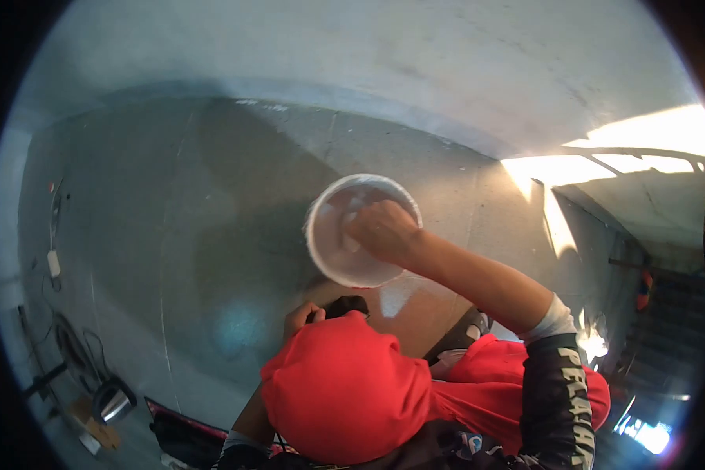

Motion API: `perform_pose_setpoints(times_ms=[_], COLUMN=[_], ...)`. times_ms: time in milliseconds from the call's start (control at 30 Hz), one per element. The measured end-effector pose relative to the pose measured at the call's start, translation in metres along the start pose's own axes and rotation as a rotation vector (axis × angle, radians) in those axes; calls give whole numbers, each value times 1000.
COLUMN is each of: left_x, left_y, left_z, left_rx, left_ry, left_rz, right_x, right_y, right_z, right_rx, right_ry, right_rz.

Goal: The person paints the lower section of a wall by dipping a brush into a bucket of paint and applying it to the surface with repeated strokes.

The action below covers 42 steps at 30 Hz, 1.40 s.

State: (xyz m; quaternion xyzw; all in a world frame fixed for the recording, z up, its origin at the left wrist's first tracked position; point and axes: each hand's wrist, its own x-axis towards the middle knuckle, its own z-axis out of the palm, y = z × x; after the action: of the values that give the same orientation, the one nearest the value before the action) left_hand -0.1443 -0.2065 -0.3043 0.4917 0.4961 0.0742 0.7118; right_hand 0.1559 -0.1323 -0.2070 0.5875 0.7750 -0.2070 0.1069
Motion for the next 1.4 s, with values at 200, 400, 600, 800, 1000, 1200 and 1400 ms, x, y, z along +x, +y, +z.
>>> perform_pose_setpoints(times_ms=[200,400,600,800,1000,1200,1400], left_x=[37,53,63,64,58,20,-30], left_y=[13,31,44,49,51,33,21], left_z=[3,-28,-41,-50,-59,-70,-53], left_rx=[77,136,168,172,161,69,-52], left_ry=[-87,-61,-29,-4,14,69,117], left_rz=[-10,-56,-87,-104,-108,-101,-117], right_x=[-9,-2,5,6,13,-41,-94], right_y=[-26,-29,-27,-25,-23,20,77], right_z=[-35,3,21,15,19,-34,-67], right_rx=[-62,57,119,108,113,727,1082], right_ry=[-230,10,68,-5,28,214,-201], right_rz=[131,120,137,126,143,122,167])
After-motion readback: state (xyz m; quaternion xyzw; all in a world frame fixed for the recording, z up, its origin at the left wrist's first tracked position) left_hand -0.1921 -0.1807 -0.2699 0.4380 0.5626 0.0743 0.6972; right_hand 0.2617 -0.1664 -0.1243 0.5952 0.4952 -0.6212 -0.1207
